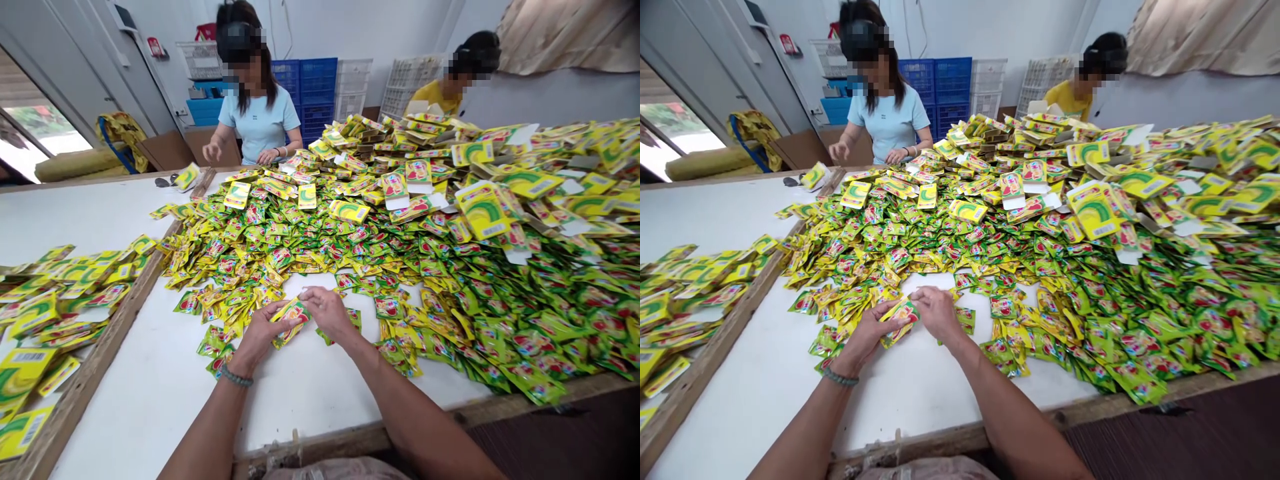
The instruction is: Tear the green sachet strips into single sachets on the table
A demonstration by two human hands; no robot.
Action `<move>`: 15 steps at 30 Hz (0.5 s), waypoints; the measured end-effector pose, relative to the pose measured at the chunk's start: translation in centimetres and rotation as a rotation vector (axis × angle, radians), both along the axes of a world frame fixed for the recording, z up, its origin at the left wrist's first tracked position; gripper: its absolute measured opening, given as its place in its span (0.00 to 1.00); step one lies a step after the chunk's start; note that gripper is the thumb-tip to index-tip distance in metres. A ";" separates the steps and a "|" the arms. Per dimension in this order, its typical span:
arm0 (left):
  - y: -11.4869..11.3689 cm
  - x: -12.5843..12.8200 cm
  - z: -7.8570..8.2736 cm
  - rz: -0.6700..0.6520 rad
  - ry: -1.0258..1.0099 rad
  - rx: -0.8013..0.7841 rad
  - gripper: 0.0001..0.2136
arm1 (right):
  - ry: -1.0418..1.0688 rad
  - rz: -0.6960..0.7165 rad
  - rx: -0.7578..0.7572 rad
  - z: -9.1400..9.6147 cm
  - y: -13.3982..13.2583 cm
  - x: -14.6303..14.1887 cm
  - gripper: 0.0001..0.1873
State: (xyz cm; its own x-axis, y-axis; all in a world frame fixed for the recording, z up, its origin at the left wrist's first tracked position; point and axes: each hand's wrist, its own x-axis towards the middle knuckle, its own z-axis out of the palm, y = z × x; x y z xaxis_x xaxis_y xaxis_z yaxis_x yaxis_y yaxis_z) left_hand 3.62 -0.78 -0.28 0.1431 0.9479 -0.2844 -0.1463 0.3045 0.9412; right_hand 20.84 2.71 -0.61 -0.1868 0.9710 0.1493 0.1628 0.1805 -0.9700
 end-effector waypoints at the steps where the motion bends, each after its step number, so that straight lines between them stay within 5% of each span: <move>1: 0.0 0.1 0.0 0.000 0.005 0.010 0.23 | 0.007 0.046 -0.001 -0.1 -0.1 -0.2 0.07; 6: 0.2 -0.1 -0.1 0.092 -0.015 0.011 0.21 | 0.012 0.096 -0.098 0.3 -1.0 -1.0 0.15; 10: -0.2 0.1 0.1 0.122 -0.074 -0.035 0.20 | -0.097 0.120 -0.003 0.8 -1.7 -1.7 0.15; 15: -0.5 -2.4 1.6 0.129 -0.028 -0.034 0.20 | 0.103 0.135 -0.049 0.9 -2.0 -2.7 0.18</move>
State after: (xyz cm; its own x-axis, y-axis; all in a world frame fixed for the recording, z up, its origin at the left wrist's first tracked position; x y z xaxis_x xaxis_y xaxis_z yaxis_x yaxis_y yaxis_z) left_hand 1.22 -1.31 1.36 0.0290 0.9490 -0.3140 -0.2128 0.3127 0.9257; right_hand 18.09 0.66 0.26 -0.3024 0.9446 0.1275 0.0398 0.1461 -0.9885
